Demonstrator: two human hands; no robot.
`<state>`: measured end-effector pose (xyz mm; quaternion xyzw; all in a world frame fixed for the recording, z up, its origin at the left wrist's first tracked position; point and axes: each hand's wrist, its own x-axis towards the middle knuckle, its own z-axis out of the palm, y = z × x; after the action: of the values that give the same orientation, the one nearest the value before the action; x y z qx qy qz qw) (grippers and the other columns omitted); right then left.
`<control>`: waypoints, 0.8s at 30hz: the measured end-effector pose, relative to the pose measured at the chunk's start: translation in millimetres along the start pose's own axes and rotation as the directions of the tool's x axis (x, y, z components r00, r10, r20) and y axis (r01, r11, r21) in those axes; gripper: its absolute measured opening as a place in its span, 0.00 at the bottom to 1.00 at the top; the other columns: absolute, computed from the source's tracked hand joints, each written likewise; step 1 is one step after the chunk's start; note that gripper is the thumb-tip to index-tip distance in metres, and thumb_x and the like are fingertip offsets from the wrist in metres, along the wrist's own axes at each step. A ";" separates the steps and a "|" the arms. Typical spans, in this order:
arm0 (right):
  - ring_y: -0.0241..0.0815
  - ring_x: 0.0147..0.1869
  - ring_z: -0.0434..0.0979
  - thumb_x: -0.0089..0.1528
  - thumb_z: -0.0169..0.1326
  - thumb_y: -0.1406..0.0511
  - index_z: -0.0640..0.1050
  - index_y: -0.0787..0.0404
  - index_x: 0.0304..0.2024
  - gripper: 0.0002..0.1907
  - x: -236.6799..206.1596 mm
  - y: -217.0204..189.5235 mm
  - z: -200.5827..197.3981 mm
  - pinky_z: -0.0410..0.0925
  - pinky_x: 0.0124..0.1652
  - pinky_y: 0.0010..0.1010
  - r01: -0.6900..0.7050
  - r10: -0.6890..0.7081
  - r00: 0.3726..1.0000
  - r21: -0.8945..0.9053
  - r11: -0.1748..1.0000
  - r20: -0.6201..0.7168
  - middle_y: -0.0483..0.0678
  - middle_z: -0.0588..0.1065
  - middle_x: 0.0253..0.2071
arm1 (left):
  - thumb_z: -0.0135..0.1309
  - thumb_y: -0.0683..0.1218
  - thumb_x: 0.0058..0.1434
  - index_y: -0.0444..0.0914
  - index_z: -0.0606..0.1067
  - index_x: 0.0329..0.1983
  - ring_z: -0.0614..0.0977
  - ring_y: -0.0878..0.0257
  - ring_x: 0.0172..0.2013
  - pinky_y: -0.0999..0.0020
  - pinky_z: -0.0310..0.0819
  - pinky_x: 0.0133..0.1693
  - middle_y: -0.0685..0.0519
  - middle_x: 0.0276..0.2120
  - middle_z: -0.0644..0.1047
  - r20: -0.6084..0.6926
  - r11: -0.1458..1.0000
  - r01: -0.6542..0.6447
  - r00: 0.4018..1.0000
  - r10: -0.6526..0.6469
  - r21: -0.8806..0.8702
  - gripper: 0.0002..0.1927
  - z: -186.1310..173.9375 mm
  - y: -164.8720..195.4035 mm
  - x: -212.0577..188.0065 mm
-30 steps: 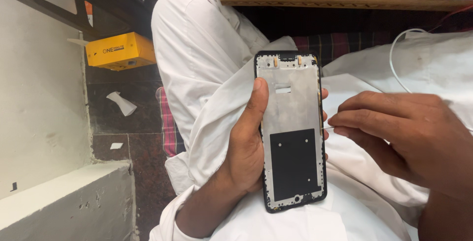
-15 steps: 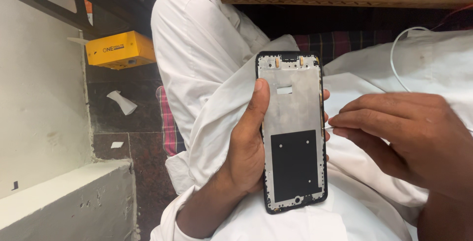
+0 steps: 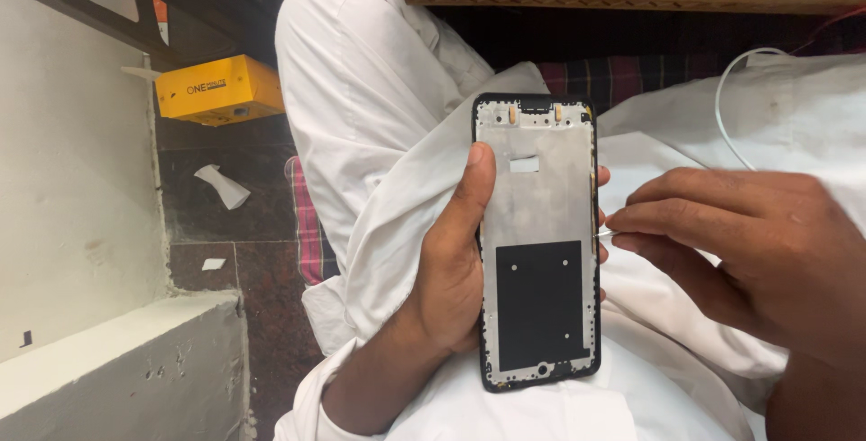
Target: The person uses a metal spudger to carefully pry and remove adhesive residue from the edges of a disassembled smartphone chassis. They repeatedly scrape along the perimeter, occasionally lifting small pieces of residue, and continue working on different sections of the frame.
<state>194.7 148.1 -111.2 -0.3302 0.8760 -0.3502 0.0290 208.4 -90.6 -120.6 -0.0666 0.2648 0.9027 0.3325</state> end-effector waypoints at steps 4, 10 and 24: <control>0.36 0.29 0.80 0.57 0.62 0.68 0.82 0.60 0.37 0.06 -0.8 -3.3 -2.2 0.68 0.27 0.29 -0.069 0.069 0.998 -0.052 0.996 0.000 0.44 0.81 0.30 | 0.29 0.66 0.78 0.30 0.66 0.67 0.84 0.55 0.42 0.58 0.85 0.42 0.42 0.48 0.78 0.031 0.986 -0.014 0.999 0.019 -0.164 0.37 -0.7 0.6 1.6; 0.31 0.26 0.74 0.55 0.66 0.67 0.81 0.59 0.36 0.08 -6.5 -8.0 -5.6 0.65 0.23 0.23 -0.281 0.281 0.960 0.063 0.958 0.006 0.43 0.82 0.30 | 0.30 0.69 0.83 0.28 0.65 0.67 0.84 0.53 0.45 0.56 0.84 0.45 0.39 0.46 0.76 0.082 0.979 0.050 0.996 -0.035 -0.198 0.39 -0.9 0.1 1.2; 0.32 0.35 0.83 0.61 0.58 0.68 0.82 0.59 0.44 0.09 -22.3 5.6 -11.9 0.72 0.29 0.22 -0.210 0.195 0.958 0.054 0.976 0.209 0.45 0.83 0.37 | 0.28 0.69 0.85 0.28 0.67 0.63 0.85 0.52 0.41 0.55 0.85 0.44 0.36 0.43 0.79 0.090 0.967 0.080 0.994 -0.060 -0.240 0.38 4.2 0.0 -9.2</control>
<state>205.6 171.6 -109.8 -0.2712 0.8838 -0.3431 0.1661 215.7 -93.6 -114.3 -0.0789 0.1355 0.9181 0.3641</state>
